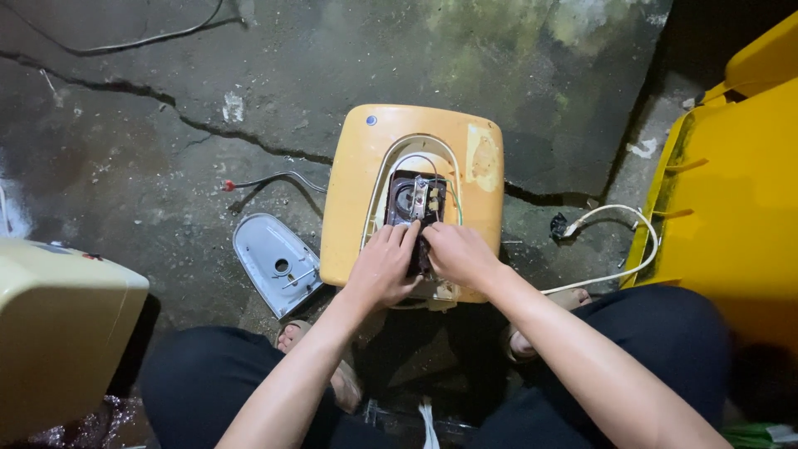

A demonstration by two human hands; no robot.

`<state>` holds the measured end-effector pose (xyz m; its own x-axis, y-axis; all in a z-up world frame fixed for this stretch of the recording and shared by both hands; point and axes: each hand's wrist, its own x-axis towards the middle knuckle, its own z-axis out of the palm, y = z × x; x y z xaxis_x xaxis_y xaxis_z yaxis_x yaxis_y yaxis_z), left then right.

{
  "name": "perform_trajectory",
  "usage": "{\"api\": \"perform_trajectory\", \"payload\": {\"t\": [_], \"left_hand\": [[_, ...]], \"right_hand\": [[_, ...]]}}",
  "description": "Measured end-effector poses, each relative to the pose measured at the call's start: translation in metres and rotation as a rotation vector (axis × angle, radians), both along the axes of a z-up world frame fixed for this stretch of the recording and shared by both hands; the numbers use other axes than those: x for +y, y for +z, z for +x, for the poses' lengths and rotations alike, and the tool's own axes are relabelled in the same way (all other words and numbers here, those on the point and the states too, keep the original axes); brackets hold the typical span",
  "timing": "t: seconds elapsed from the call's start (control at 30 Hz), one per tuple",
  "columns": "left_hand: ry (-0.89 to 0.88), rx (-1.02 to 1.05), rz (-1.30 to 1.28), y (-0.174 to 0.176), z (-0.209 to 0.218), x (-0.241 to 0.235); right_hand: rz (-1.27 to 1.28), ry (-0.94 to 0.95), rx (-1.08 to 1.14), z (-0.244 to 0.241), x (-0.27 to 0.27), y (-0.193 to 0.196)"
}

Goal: The person sits on the floor and uses a screwdriver to remove screws from a yellow appliance casing. They then manipulate the internal components, including wires and a motor, by hand to adjust or fix the mechanism.

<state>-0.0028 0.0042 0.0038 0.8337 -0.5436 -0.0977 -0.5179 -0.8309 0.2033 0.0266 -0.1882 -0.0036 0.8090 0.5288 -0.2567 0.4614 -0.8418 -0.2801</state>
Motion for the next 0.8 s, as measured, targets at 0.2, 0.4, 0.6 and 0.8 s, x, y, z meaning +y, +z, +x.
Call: {"api": "perform_trajectory", "payload": {"t": [0.2, 0.4, 0.6, 0.8], "left_hand": [[-0.014, -0.055, -0.003, 0.003, -0.005, 0.000], [-0.031, -0.097, 0.028, -0.005, -0.002, -0.001], [-0.014, -0.086, -0.012, 0.001, -0.004, -0.001], [-0.003, -0.042, -0.012, 0.004, -0.003, -0.001]], "right_hand": [[0.008, -0.020, -0.050, 0.002, 0.000, -0.002], [-0.003, -0.037, -0.006, 0.005, 0.004, 0.012], [-0.039, -0.017, -0.004, 0.006, 0.006, 0.011], [-0.037, -0.026, -0.011, 0.005, 0.006, 0.013]]}}
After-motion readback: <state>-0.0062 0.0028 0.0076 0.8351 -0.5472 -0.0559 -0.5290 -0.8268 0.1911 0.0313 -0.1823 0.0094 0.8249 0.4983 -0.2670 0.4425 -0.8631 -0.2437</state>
